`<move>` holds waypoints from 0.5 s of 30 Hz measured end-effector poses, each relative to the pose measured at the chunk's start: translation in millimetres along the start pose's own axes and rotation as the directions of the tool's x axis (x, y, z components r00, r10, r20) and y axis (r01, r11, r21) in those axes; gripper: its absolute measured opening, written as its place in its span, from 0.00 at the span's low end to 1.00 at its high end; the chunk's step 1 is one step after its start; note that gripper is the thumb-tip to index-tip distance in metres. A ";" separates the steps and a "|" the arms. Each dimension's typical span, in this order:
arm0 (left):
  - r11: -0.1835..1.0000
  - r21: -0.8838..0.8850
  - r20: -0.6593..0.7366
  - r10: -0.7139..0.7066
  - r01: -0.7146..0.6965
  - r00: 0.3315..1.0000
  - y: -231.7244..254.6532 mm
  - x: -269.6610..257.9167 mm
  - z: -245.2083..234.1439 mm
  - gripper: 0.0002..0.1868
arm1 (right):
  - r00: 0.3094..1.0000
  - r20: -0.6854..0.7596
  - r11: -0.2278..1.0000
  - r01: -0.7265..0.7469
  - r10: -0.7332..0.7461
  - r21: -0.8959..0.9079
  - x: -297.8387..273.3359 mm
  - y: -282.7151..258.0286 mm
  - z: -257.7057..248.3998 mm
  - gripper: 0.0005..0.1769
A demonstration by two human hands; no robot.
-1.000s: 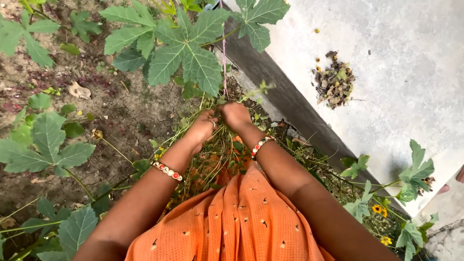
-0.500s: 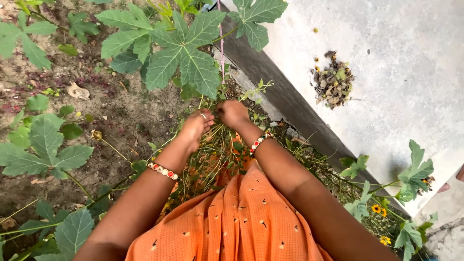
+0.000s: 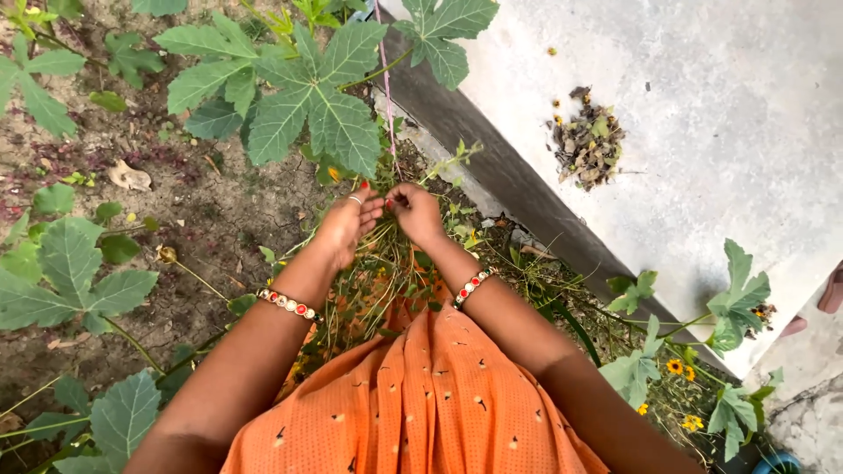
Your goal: Picking seeds and yellow flowers from plants in a garden.
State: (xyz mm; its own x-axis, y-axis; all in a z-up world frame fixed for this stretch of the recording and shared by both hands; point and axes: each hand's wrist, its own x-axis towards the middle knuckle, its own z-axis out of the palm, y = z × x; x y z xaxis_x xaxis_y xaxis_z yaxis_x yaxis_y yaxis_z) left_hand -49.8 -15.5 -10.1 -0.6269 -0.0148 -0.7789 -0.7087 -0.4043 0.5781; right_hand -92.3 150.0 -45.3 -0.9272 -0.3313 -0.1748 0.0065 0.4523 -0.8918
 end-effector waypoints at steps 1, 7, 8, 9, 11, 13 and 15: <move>1.000 0.001 0.002 0.003 -0.003 1.000 4.5 -3.4 0.6 0.28 | 1.000 -0.003 1.000 0.003 -0.003 0.000 -0.3 0.3 -0.1 0.06; 0.983 -0.086 0.107 0.170 -0.161 0.980 44.1 -42.9 3.6 0.25 | 0.997 0.070 0.905 -0.056 0.029 0.422 -8.3 -23.9 -10.0 0.04; 0.981 -0.080 0.118 0.186 -0.177 0.975 48.6 -48.8 1.8 0.25 | 0.983 0.154 0.823 -0.172 0.104 0.541 -13.3 -40.9 -16.4 0.03; 0.978 -0.075 0.129 0.202 -0.193 0.971 53.1 -54.9 0.0 0.25 | 0.955 0.247 0.715 -0.288 0.164 0.637 -18.4 -58.0 -22.7 0.02; 0.975 -0.075 0.142 0.216 -0.207 0.966 61.5 -69.4 -2.6 0.24 | 0.953 0.250 0.667 -0.300 0.172 0.682 -25.2 -73.0 -29.2 0.03; 0.973 -0.076 0.159 0.229 -0.219 0.960 67.1 -82.8 -4.8 0.23 | 0.950 0.252 0.617 -0.310 0.182 0.723 -33.6 -86.3 -36.3 0.03; 0.964 -0.080 0.215 0.264 -0.253 0.940 72.3 -94.1 -7.1 0.22 | 0.952 0.227 0.571 -0.304 0.204 0.762 -41.5 -99.0 -43.5 0.03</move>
State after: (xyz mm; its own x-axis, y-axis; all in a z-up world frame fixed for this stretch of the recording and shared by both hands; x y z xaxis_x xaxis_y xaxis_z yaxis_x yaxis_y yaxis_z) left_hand -39.8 -49.9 103.3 -0.8462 0.0754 -0.5275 -0.4991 -0.4592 0.7349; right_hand -70.7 155.1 68.3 -0.7968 -0.4113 -0.4427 0.5709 -0.2724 -0.7745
